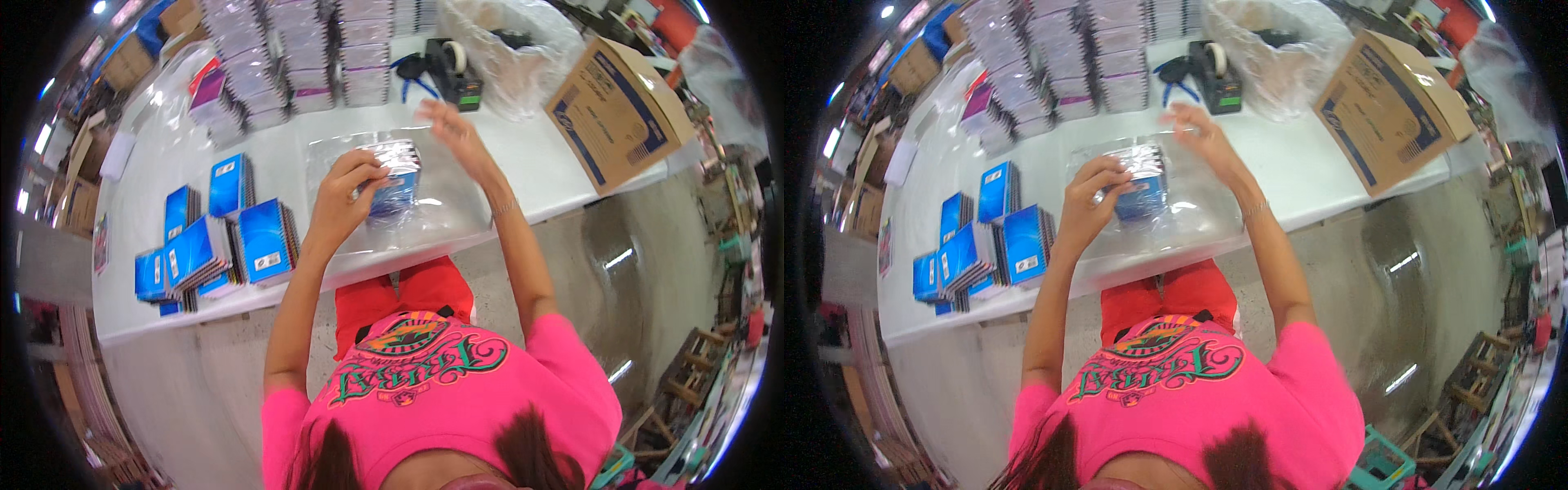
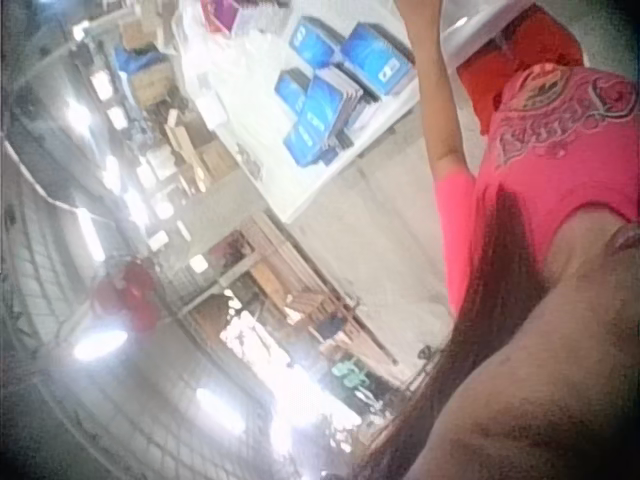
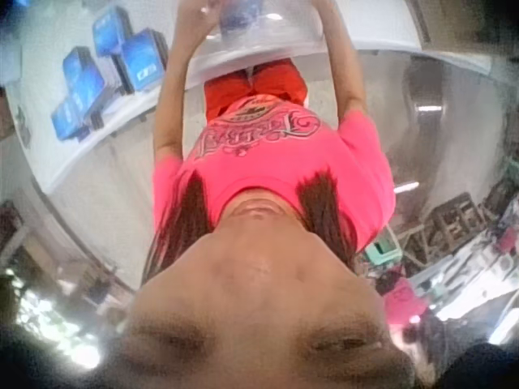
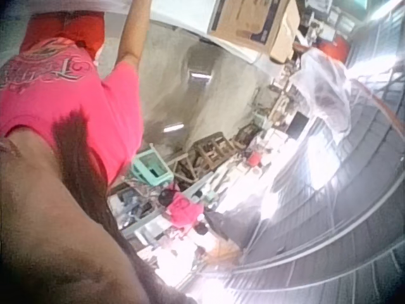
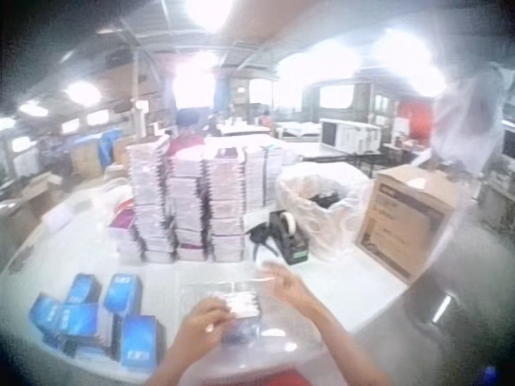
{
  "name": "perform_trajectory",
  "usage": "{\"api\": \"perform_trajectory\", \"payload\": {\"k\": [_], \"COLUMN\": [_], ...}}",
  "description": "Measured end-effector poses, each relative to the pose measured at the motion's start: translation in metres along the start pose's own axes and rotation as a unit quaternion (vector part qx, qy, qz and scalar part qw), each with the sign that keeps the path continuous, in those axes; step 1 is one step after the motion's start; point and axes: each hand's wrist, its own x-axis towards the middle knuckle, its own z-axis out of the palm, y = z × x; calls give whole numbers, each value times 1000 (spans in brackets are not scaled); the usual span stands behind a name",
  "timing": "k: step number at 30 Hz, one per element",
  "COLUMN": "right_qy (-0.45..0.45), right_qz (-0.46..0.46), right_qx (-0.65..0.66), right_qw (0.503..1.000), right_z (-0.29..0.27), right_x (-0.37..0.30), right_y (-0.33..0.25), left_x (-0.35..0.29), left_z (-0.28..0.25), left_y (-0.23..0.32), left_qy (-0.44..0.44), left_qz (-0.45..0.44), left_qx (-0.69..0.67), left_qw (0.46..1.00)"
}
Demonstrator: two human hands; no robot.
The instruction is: The person places spiral-bound notebooks into clear plastic bags one at a time, folds the bag edges, and seals them with tape. The person repeats this process for multiple notebooks, stacking the finished packages on the table.
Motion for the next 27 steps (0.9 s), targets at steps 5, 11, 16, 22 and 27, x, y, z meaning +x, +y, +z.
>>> {"api": "perform_trajectory", "payload": {"k": [5, 11, 16, 22, 27], "right_qy": [321, 145, 206, 272, 251], "right_qz": [5, 274, 257, 223, 249], "right_qx": [-375, -126, -71, 173, 88], "right_qw": [870, 942, 941, 920, 931], "right_z": [-143, -174, -153, -119, -123], "right_x": [78, 121, 122, 80, 60], "right_y": [105, 113, 111, 103, 123], "left_x": [10, 4, -1, -4, -3], "left_z": [14, 14, 15, 14, 13], "left_y": [7, 7, 6, 7, 5], "left_qy": [-4, 18, 33, 42, 33], "left_qz": [63, 79, 64, 52, 63], "left_qx": [44, 64, 97, 100, 107], "left_qw": [997, 995, 993, 993, 992]}}
